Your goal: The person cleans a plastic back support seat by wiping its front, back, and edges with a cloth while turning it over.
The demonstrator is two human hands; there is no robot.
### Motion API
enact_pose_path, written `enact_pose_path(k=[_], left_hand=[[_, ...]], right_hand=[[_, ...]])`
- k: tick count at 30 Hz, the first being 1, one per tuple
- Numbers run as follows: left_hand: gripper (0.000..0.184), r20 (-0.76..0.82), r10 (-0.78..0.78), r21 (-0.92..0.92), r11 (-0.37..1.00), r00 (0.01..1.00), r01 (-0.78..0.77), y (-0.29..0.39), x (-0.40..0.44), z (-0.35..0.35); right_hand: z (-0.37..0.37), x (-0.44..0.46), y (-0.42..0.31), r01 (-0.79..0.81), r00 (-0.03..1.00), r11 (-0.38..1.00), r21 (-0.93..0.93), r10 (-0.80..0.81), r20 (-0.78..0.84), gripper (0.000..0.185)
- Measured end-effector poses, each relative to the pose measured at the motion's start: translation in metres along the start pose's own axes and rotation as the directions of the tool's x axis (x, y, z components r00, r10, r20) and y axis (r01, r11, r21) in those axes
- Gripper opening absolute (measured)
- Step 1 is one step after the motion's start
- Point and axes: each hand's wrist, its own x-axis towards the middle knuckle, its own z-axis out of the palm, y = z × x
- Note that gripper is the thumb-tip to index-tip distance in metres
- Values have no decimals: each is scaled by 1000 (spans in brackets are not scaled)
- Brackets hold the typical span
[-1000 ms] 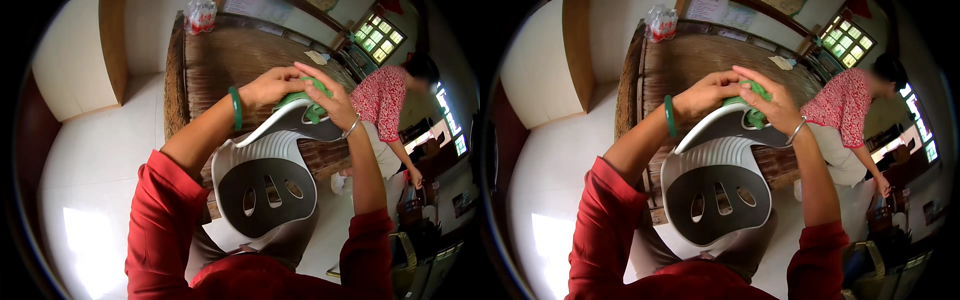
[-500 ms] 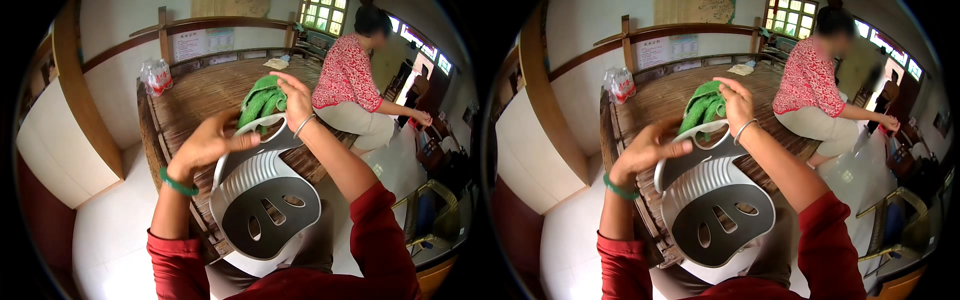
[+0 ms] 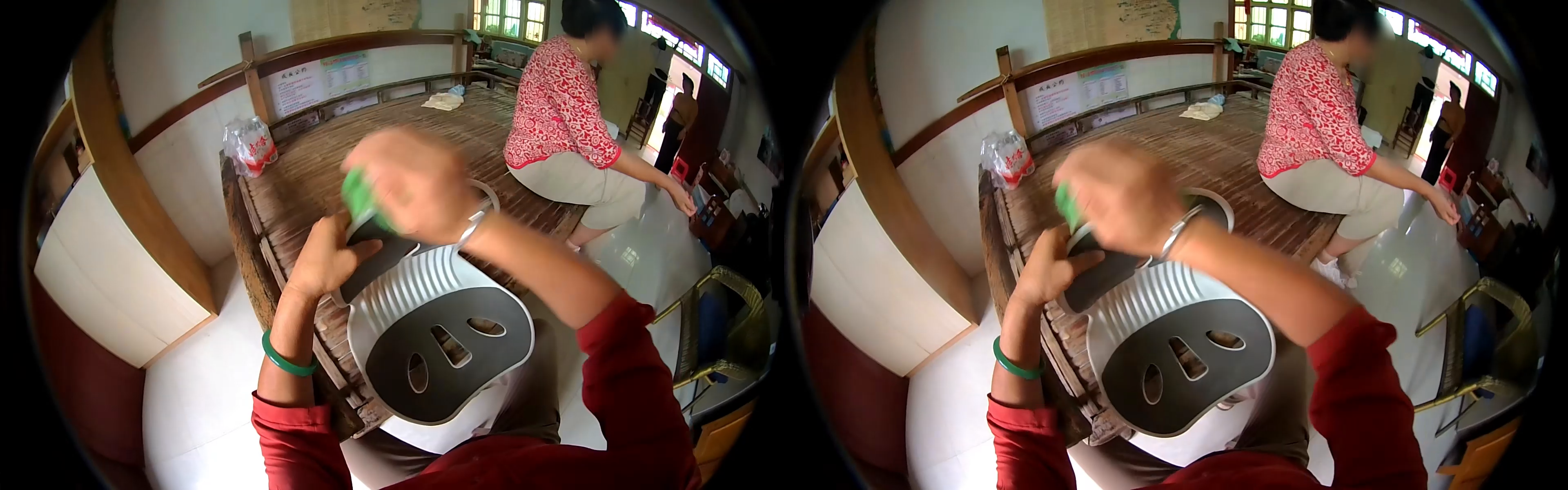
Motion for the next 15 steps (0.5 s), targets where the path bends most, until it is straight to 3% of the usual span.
enact_pose_path(k=[1,2,3,4,6,7,12,14,15], left_hand=[[28,-49,111,4,994,993,-111,-4,-1,5],[27,-95,220,12,975,971,-220,-6,-3,8],[28,-102,203,-38,978,974,-207,-2,-6,7],[28,-97,204,-37,977,974,-208,-6,-7,5],[30,-67,209,41,978,976,-206,-13,-8,0],[24,-126,205,-35,977,971,-211,-10,-9,4],[11,-9,104,-125,987,994,-105,-19,-7,5],[14,47,116,56,991,992,-119,-24,-7,4],[16,38,179,44,982,983,-181,-14,-8,7]], right_hand=[[24,-10,-10,48,998,999,4,-48,32,17],[51,-28,-17,-28,998,999,27,26,64,22],[55,-32,-24,-188,978,978,86,178,111,24],[61,-32,-24,-215,967,973,86,200,157,24],[67,-34,-23,-148,985,989,30,145,92,24],[67,-38,-21,-159,983,987,25,156,92,24],[51,-50,-12,-47,997,994,-96,53,62,24],[41,-55,-11,-20,998,984,-178,31,55,21],[33,-61,-6,-27,996,969,-244,48,80,21]])
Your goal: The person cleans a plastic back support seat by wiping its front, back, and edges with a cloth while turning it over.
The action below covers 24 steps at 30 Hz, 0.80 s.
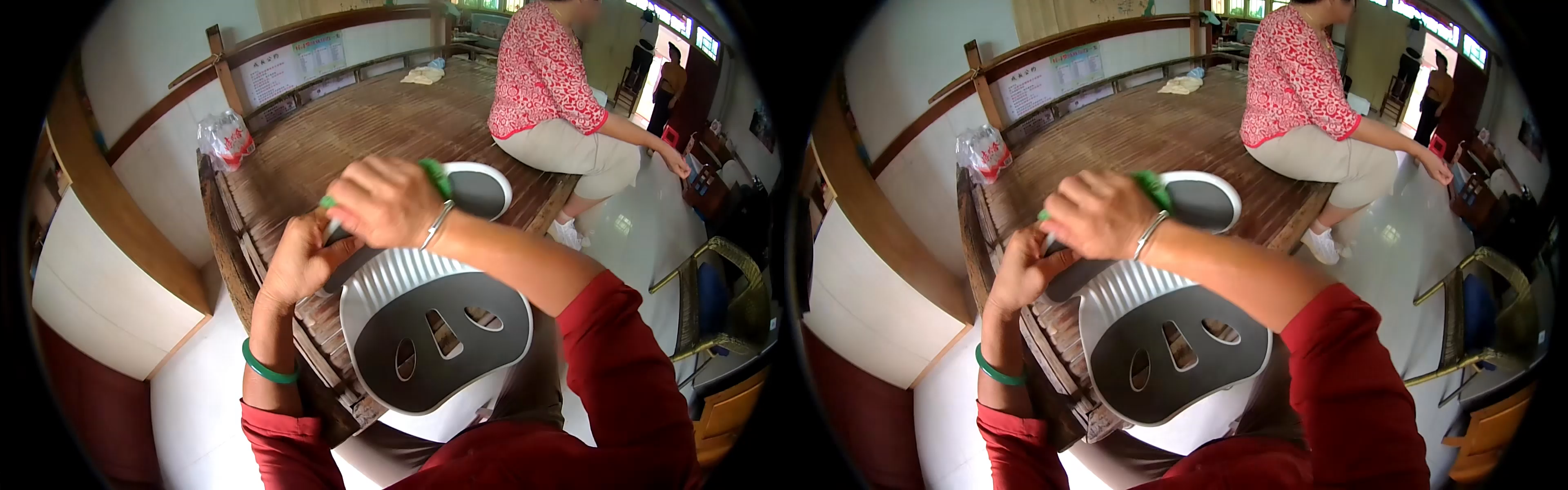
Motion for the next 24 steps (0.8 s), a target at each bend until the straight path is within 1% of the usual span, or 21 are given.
enact_pose_path(k=[1,3,7,9,11,13,14,15,17,18,19,20,21,22,23,24], left_hand=[[24,-22,-88,-148,985,996,84,18,-2,5],[30,30,-60,16,998,998,59,27,0,4],[27,74,-90,-3,996,993,90,35,8,15],[28,106,-123,-31,991,987,127,35,7,14],[27,95,-127,-27,991,987,130,36,6,15],[24,52,-80,-76,994,995,84,35,6,17],[24,49,-80,-72,994,996,84,36,6,16],[24,50,-93,-57,994,994,95,37,6,16],[23,51,-99,-43,994,994,102,38,8,16],[23,63,-88,-57,994,994,91,36,7,14],[23,77,-76,-69,994,994,81,35,7,13],[23,78,-70,-68,995,994,75,34,7,12],[23,71,-106,-113,987,992,113,33,6,13],[22,63,-143,-157,976,988,151,32,6,12],[22,59,-141,-151,977,988,148,31,7,11],[22,77,-141,-152,977,987,152,29,8,10]], right_hand=[[-8,-7,10,-10,1000,998,-66,12,29,20],[-20,-25,31,-24,999,986,-164,30,32,21],[-46,-33,42,-15,996,984,-176,31,89,22],[-55,-34,43,-53,991,984,-168,73,111,22],[-57,-37,42,-81,985,985,-151,102,139,22],[-57,-37,42,-197,969,974,-110,211,129,22],[-59,-37,41,-321,927,944,-76,330,180,27],[-61,-34,42,-319,928,945,-75,328,178,27],[-67,-28,47,-506,810,862,26,465,357,27],[-72,-19,50,-661,656,750,24,561,505,37],[-71,-16,52,-661,657,750,20,566,498,37],[-69,-14,54,-695,616,718,37,568,546,39],[-68,-12,57,-727,574,684,54,564,593,42],[-66,-10,63,-731,563,677,79,535,630,45],[-66,-7,66,-728,570,680,85,532,626,45],[-66,-4,69,-785,501,609,115,515,695,46]])
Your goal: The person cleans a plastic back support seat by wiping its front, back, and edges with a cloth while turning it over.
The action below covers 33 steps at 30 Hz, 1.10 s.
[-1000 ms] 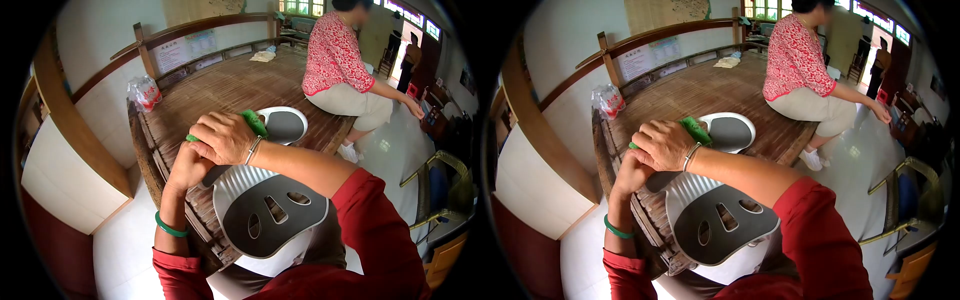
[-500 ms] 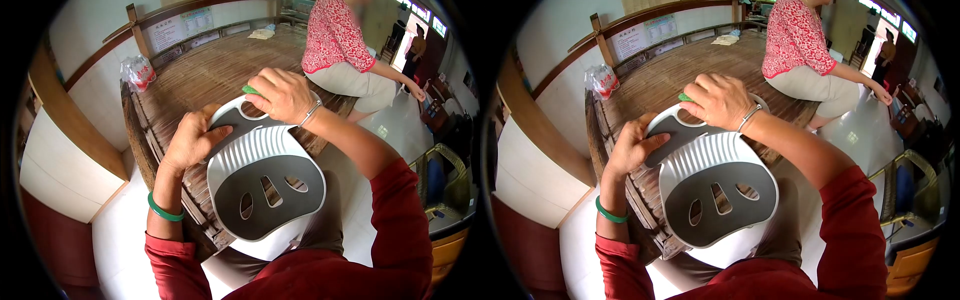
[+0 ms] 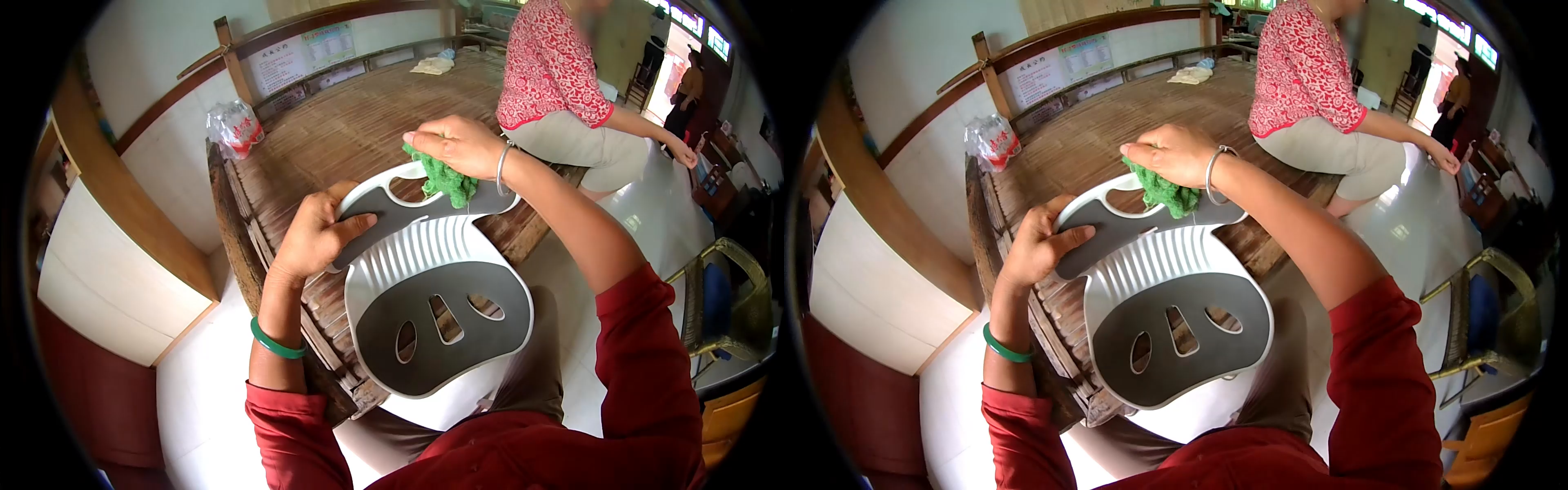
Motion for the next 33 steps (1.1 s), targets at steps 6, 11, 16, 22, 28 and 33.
enact_pose_path(k=[6,11,16,22,28,33], left_hand=[[33,-60,19,270,963,998,-3,-6,24,-8],[39,-168,73,550,835,983,31,-4,41,-3],[39,-199,181,383,919,963,-93,-18,43,5],[37,-280,239,403,908,930,-112,-29,30,2],[36,-273,212,424,902,938,-81,-29,26,-2],[34,-251,259,485,867,933,-110,-18,27,9]], right_hand=[[-4,25,27,-193,961,934,300,119,248,49],[-12,10,17,-10,985,999,44,2,174,56],[-26,-10,19,-37,945,878,477,-125,304,52],[-17,-4,-7,175,952,983,63,-185,243,49],[-10,11,-19,277,946,936,-218,-226,234,38],[10,31,-31,403,892,900,-163,-347,290,35]])
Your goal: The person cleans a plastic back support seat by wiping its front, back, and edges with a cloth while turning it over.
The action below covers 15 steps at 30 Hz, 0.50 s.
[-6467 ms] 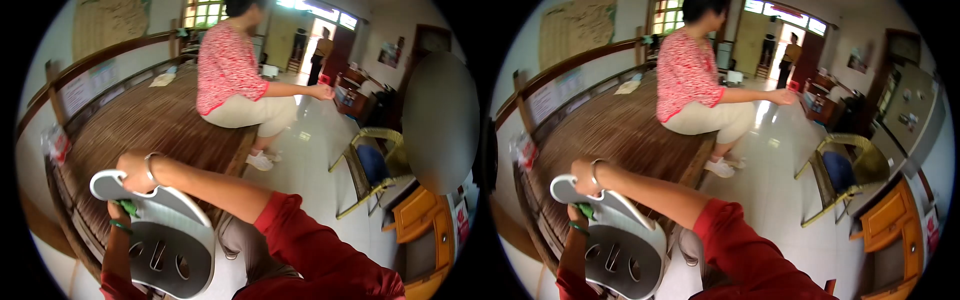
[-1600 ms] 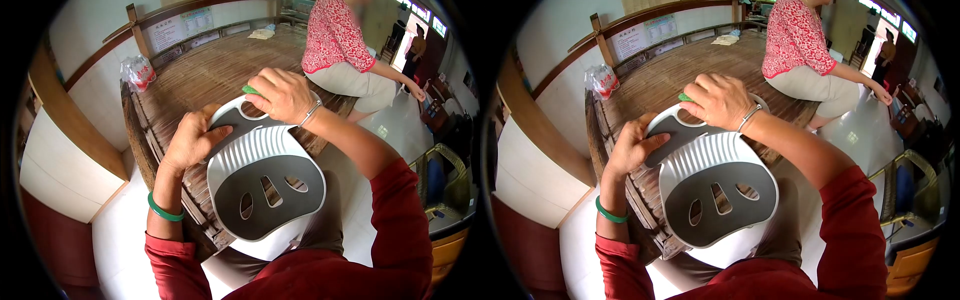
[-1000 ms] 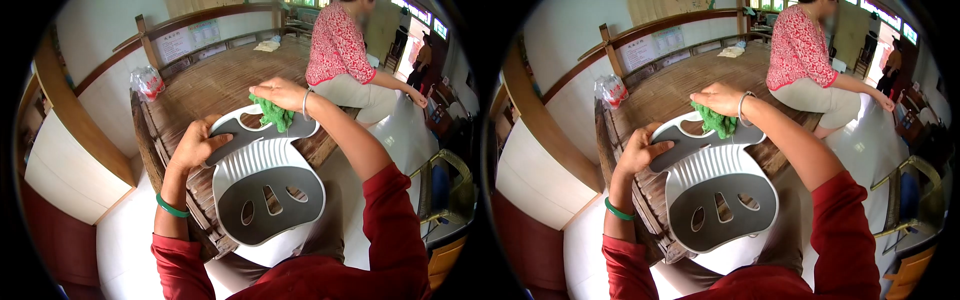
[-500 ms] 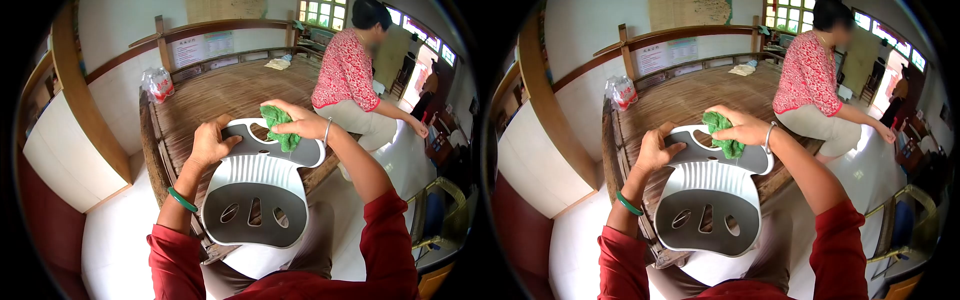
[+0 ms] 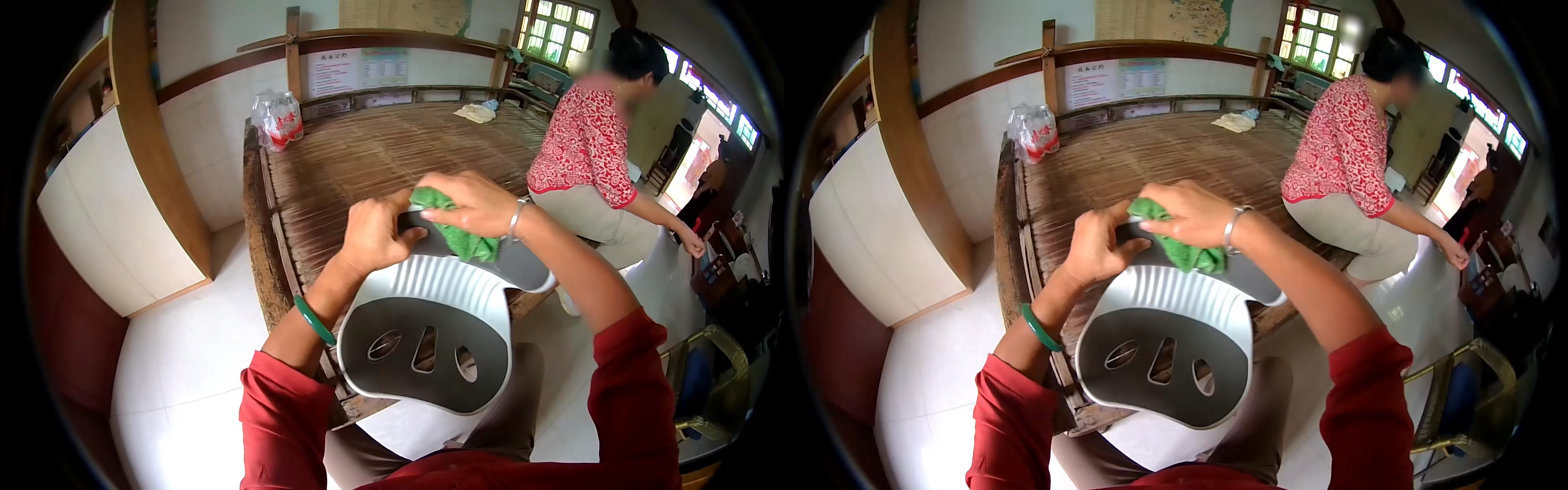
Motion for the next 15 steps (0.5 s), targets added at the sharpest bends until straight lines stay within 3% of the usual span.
enact_pose_path(k=[1,6,9,12,15], left_hand=[[34,-14,-40,-35,999,999,40,2,-2,1],[34,-42,-62,-73,996,997,59,-12,-5,8],[34,-32,-60,-81,995,998,57,-9,-4,10],[29,46,-201,-61,977,979,203,6,-2,-1],[29,8,-139,-27,990,990,140,11,-2,4]], right_hand=[[5,7,-5,31,1000,998,-52,-31,4,35],[3,6,-2,18,1000,1000,24,-18,-14,31],[-11,-19,10,-118,993,993,26,118,14,30],[-20,-58,30,-271,960,952,141,278,-34,31],[-23,-88,30,-360,923,905,227,381,-57,23]])
